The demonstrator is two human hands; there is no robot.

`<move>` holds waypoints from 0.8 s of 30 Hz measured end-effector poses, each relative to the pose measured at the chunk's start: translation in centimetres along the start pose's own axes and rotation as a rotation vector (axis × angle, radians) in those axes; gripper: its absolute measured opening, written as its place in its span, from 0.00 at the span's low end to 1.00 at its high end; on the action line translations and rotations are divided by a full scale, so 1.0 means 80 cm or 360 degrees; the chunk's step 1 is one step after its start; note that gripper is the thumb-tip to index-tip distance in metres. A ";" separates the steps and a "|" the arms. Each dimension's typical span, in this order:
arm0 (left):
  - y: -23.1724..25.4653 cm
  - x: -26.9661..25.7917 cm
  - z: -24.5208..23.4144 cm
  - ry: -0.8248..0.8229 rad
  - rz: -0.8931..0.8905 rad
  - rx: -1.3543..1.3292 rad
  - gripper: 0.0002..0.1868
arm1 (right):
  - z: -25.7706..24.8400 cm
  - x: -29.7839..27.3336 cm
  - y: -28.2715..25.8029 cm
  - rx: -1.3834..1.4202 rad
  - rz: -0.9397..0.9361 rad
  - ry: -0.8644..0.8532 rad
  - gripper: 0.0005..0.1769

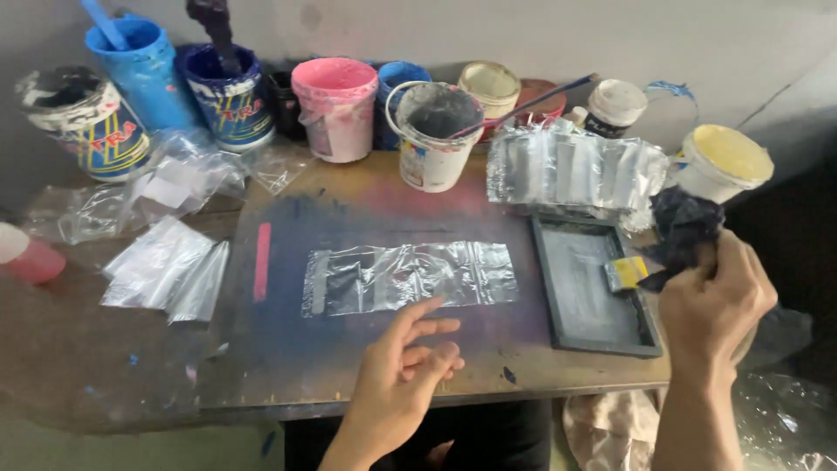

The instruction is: The person uses a yellow squeegee to spread white ink across a screen printing frame. They then place a clear plastic sheet over the inked screen and smooth it down with their hands. The person repeats the process of spreading ink and handling the plastic sheet multiple times.

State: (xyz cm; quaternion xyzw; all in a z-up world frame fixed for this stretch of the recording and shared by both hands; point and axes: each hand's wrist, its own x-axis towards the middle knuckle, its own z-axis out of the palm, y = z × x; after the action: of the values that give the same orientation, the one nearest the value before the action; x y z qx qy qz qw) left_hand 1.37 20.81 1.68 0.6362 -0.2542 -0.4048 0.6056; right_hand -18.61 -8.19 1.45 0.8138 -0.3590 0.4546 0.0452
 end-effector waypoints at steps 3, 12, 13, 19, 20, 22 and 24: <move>0.000 0.003 -0.002 0.0044 0.0018 0.0033 0.35 | 0.033 0.016 0.099 -0.0299 -0.0004 -0.0120 0.19; 0.008 0.007 -0.022 0.0055 0.0198 0.0243 0.16 | 0.042 0.042 0.093 -0.0636 0.0429 -0.0925 0.28; 0.002 0.015 -0.034 0.0081 0.0198 0.0240 0.16 | 0.048 0.038 0.079 -0.0621 0.0408 -0.0930 0.28; 0.024 0.038 -0.120 0.0553 0.0082 0.0697 0.10 | 0.078 0.029 -0.062 -0.0153 -0.0260 -0.0581 0.20; 0.032 0.037 -0.135 0.0663 0.0101 0.0870 0.11 | 0.092 0.027 -0.080 -0.0139 -0.0256 -0.0789 0.20; 0.022 0.052 -0.168 0.0812 0.0088 0.1028 0.13 | 0.114 0.031 -0.113 -0.0107 -0.0296 -0.1019 0.20; -0.013 0.084 -0.204 0.0901 0.0413 0.1362 0.10 | 0.124 0.037 -0.140 -0.0460 -0.0187 -0.1507 0.29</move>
State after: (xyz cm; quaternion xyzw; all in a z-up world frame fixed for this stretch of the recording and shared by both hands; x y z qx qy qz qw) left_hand 18.28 24.72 -1.74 0.8743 -0.2999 0.0012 0.3817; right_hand -3.58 -5.50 0.80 0.9352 -0.3531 -0.0225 0.0152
